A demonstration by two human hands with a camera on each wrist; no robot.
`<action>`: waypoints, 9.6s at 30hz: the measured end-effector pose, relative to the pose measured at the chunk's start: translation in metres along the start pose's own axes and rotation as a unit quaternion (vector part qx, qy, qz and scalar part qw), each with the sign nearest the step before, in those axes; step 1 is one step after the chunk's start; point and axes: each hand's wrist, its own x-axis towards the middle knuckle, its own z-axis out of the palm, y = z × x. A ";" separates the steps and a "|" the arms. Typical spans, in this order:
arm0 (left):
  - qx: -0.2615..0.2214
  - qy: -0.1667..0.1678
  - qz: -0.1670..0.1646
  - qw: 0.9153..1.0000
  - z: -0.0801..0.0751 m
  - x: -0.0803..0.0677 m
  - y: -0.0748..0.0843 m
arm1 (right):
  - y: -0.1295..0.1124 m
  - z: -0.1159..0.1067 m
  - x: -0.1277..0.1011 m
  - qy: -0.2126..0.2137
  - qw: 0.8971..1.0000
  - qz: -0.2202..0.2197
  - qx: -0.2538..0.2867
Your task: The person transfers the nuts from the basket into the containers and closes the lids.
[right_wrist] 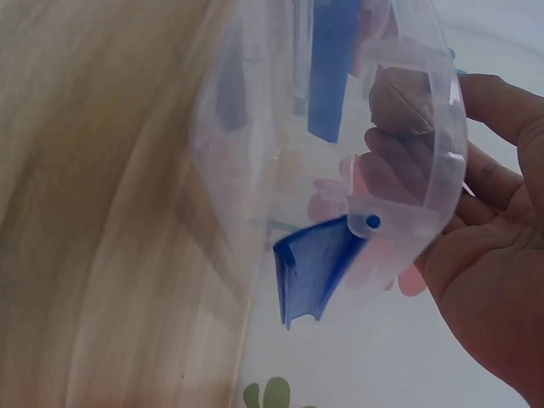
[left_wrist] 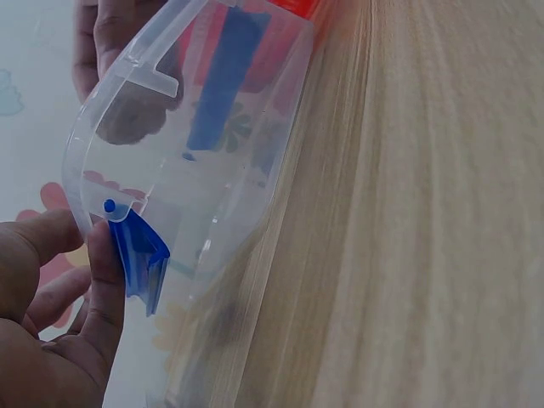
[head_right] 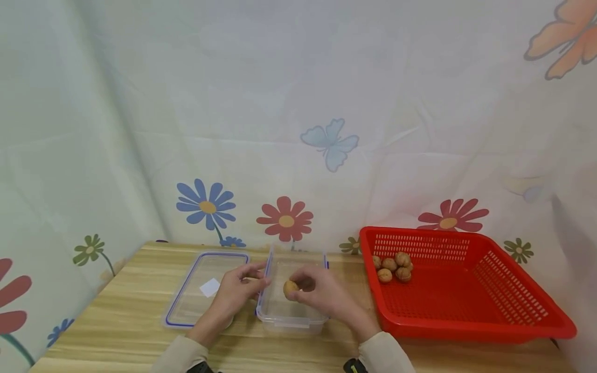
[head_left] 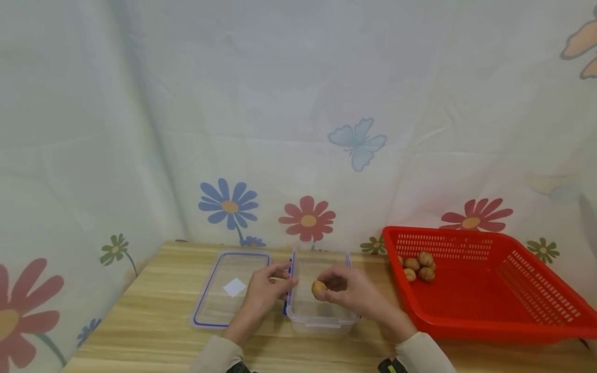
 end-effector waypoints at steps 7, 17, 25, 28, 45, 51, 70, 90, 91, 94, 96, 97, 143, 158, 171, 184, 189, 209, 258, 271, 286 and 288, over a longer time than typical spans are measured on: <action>0.001 -0.004 -0.001 1.000 0.000 -0.001 0.002 | 0.000 0.009 0.002 -0.007 1.000 0.008 0.003; -0.002 -0.009 -0.002 1.000 0.000 -0.002 0.001 | -0.002 0.023 0.003 -0.023 1.000 0.007 0.002; -0.004 -0.008 0.008 1.000 0.003 -0.003 -0.001 | -0.004 0.032 0.005 -0.035 0.999 -0.002 0.004; -0.008 -0.004 0.013 1.000 0.002 -0.002 0.000 | -0.003 0.034 0.008 -0.041 0.999 0.003 -0.007; 0.000 -0.005 0.008 1.000 0.000 0.001 0.001 | -0.002 0.037 0.015 -0.075 0.996 0.011 -0.051; 0.007 -0.004 0.009 1.000 -0.002 0.003 0.000 | -0.003 0.035 0.019 -0.099 0.993 0.005 -0.061; 0.013 -0.007 0.003 1.000 -0.001 0.001 0.000 | 0.000 0.037 0.020 -0.118 0.992 0.016 -0.050; 0.004 -0.007 0.007 1.000 -0.001 -0.001 0.001 | -0.022 -0.008 0.008 -0.032 0.999 0.018 -0.004; 0.002 -0.007 0.005 1.000 -0.001 -0.001 0.000 | -0.025 -0.012 0.007 -0.028 0.999 0.018 -0.008; 0.004 -0.005 0.004 1.000 -0.001 0.000 0.000 | -0.030 -0.021 0.004 -0.015 1.000 0.015 -0.015; 0.006 -0.004 0.001 1.000 -0.001 0.000 0.000 | -0.033 -0.026 0.001 -0.008 1.000 0.018 -0.016; 0.007 -0.004 0.001 1.000 -0.001 0.000 0.000 | -0.034 -0.029 0.000 -0.003 1.000 0.020 -0.017; -0.002 -0.014 0.010 1.000 -0.001 -0.004 0.000 | -0.064 -0.166 -0.039 0.134 0.988 0.034 -0.076; 0.002 -0.015 0.006 1.000 -0.005 -0.006 0.002 | -0.011 -0.198 -0.036 0.124 0.982 0.122 -0.074; -0.003 -0.014 0.002 1.000 -0.003 -0.004 0.000 | 0.034 -0.206 -0.039 0.106 0.977 0.170 -0.075; 0.001 -0.016 0.005 1.000 -0.001 -0.003 -0.002 | 0.066 -0.213 -0.046 0.075 0.972 0.198 -0.105; 0.003 -0.016 0.006 1.000 -0.002 -0.005 -0.001 | 0.078 -0.213 -0.048 0.066 0.971 0.193 -0.121; 0.000 -0.011 0.000 1.000 -0.004 -0.006 0.002 | 0.097 -0.213 -0.045 0.032 0.952 0.278 -0.122; -0.011 -0.023 0.002 1.000 -0.003 -0.007 0.001 | 0.016 -0.205 -0.046 0.087 0.975 0.154 -0.134; -0.008 -0.022 0.005 1.000 -0.003 -0.007 0.002 | -0.030 -0.179 -0.056 0.139 0.976 0.099 -0.133; -0.002 -0.015 0.002 1.000 -0.003 -0.006 0.004 | -0.041 -0.150 -0.072 0.177 0.977 0.083 -0.088; -0.001 -0.015 0.001 1.000 -0.003 -0.007 0.004 | -0.041 -0.147 -0.073 0.176 0.977 0.086 -0.082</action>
